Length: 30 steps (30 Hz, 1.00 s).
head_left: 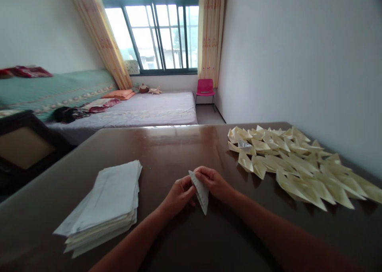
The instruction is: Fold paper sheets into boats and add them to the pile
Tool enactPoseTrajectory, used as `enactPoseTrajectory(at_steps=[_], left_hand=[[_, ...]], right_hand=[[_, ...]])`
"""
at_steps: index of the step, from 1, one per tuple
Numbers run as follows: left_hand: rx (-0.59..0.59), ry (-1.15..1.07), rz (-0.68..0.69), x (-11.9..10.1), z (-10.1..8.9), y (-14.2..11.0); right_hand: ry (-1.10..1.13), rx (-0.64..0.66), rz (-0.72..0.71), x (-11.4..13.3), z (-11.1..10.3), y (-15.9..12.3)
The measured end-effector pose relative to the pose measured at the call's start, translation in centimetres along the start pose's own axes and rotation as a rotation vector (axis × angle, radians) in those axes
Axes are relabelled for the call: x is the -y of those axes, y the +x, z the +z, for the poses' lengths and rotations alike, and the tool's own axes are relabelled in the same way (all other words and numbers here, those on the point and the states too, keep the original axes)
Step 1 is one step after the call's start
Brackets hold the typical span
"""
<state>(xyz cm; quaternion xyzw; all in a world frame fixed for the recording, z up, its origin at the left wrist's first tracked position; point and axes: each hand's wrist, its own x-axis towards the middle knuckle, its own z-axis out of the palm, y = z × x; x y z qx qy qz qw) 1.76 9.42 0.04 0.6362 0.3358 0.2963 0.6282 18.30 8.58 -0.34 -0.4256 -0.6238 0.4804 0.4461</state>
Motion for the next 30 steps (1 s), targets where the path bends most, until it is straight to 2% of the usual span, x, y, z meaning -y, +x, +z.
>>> enactPoseTrajectory(at_steps=[2,5,7,9,12,16,22,27,30], left_hand=[[-0.058,0.062,0.029,0.2,-0.3,0.1],[-0.263,0.209,0.135,0.1,-0.9,0.0],[-0.379,0.362,0.207,0.0,-1.1,-0.2],[-0.422,0.504,0.251,-0.1,-1.1,-0.4],[-0.426,0.595,0.272,-0.1,-0.6,-0.6],[-0.394,0.584,0.271,0.2,-0.1,-0.6],[-0.368,0.634,0.251,0.4,-0.5,-0.2],[-0.377,0.686,0.244,0.6,-1.5,0.2],[-0.33,0.815,0.235,0.7,-2.2,0.2]], right_hand=[[-0.198,-0.084,-0.134,0.1,0.1,-0.1],[-0.481,-0.273,-0.298,0.7,0.3,-0.5],[-0.585,-0.283,-0.313,1.2,0.7,-0.9],[-0.633,-0.241,-0.285,1.6,1.1,-1.2],[-0.656,-0.223,-0.245,1.6,1.4,-1.4],[-0.649,-0.222,-0.201,0.8,1.1,-1.1],[-0.49,-0.164,-0.13,0.2,0.8,-0.7],[-0.483,-0.163,-0.167,-0.1,0.3,-0.4],[-0.537,-0.125,-0.208,-0.6,-0.6,-0.2]])
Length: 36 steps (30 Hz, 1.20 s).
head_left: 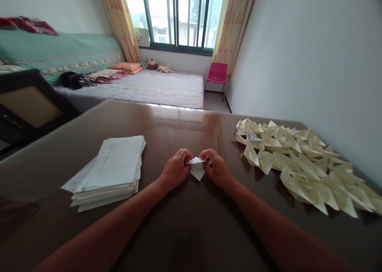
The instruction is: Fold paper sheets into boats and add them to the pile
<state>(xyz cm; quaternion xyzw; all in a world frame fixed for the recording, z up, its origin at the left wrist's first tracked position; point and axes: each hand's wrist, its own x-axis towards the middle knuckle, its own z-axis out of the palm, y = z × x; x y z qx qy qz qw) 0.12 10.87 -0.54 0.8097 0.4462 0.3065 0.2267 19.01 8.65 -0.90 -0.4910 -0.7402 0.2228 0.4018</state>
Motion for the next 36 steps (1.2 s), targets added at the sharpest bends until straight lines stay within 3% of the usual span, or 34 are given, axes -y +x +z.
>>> enactPoseTrajectory(at_steps=[9,21,27,31,36], left_hand=[[0.238,0.383,0.217,0.1,-1.5,-0.5],[0.395,0.425,0.362,0.0,-3.8,-0.2],[0.297,0.474,0.308,-0.1,-2.3,-0.4],[0.214,0.431,0.347,0.6,-0.9,-0.5],[0.261,0.405,0.326,1.7,-0.4,-0.5]], right_hand=[[-0.149,0.32,-0.22,-1.7,-2.1,0.1],[-0.112,0.413,-0.269,-1.8,-3.7,0.7],[-0.064,0.398,-0.199,-2.4,-3.5,0.8],[-0.096,0.359,-0.181,-2.6,-3.1,0.7],[-0.089,0.289,-0.016,-2.5,-3.7,0.7]])
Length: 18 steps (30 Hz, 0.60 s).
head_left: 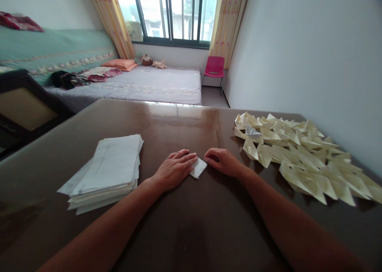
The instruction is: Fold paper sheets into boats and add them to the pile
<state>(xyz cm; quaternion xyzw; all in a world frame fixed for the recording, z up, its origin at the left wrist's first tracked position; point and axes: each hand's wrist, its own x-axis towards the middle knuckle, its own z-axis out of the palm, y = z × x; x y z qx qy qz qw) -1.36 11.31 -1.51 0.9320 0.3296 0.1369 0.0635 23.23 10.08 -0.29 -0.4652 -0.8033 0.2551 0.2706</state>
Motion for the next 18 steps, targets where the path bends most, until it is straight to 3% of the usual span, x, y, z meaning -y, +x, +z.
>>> enactPoseTrajectory(at_steps=[3,12,18], left_hand=[[0.008,-0.006,-0.014,0.1,0.1,0.0],[0.007,0.023,-0.017,-0.2,0.0,0.0],[0.02,0.045,-0.021,-0.4,-0.1,-0.1]], right_hand=[[0.026,0.053,0.033,0.3,-0.6,-0.2],[-0.249,0.08,-0.083,1.1,-0.1,-0.4],[-0.448,0.101,-0.126,1.4,-1.0,-0.5]])
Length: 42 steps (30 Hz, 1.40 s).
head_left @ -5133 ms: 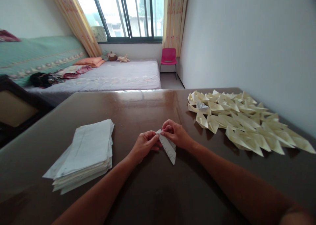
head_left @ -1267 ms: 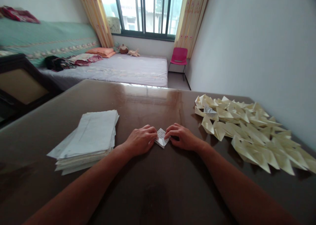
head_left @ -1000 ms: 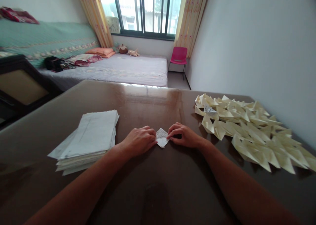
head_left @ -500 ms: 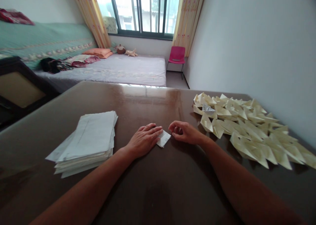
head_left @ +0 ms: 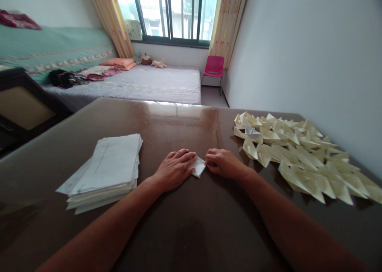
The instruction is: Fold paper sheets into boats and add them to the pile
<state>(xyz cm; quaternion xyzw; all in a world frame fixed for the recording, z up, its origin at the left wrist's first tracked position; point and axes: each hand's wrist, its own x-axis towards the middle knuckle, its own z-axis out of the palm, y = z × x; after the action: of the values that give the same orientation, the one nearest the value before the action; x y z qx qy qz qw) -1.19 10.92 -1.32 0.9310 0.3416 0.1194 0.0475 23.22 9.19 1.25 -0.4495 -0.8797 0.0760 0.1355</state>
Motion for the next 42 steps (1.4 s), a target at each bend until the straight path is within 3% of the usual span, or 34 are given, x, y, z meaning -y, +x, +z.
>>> enactPoseTrajectory(at_steps=[4,8,12,16,20,23,31,36,42], left_hand=[[0.031,0.007,0.008,-0.1,0.0,-0.2],[0.072,0.03,0.023,-0.1,0.0,-0.3],[0.154,0.061,0.034,0.1,-0.1,-0.5],[0.197,0.066,0.027,0.5,-0.4,-0.8],[0.116,0.075,-0.007,0.7,-1.2,-0.7],[0.029,0.003,0.041,0.6,-1.9,-0.2],[0.034,-0.3,0.098,0.9,-2.1,0.2],[0.018,-0.257,0.014,0.7,-1.9,0.2],[-0.043,-0.251,-0.225,0.1,-1.0,0.2]], right_hand=[[0.062,-0.038,0.005,0.3,-0.1,0.1],[0.216,-0.116,-0.047,0.9,1.4,0.5],[0.277,-0.072,-0.118,0.3,2.5,0.7],[0.301,-0.045,-0.122,-0.5,2.2,0.5],[0.316,-0.014,-0.096,-0.4,1.4,0.4],[0.346,0.028,-0.083,-0.3,1.0,0.3],[0.362,0.042,-0.054,-0.6,1.2,0.3],[0.424,0.027,-0.041,-0.5,1.4,0.4],[0.343,-0.065,0.123,0.2,2.7,0.9]])
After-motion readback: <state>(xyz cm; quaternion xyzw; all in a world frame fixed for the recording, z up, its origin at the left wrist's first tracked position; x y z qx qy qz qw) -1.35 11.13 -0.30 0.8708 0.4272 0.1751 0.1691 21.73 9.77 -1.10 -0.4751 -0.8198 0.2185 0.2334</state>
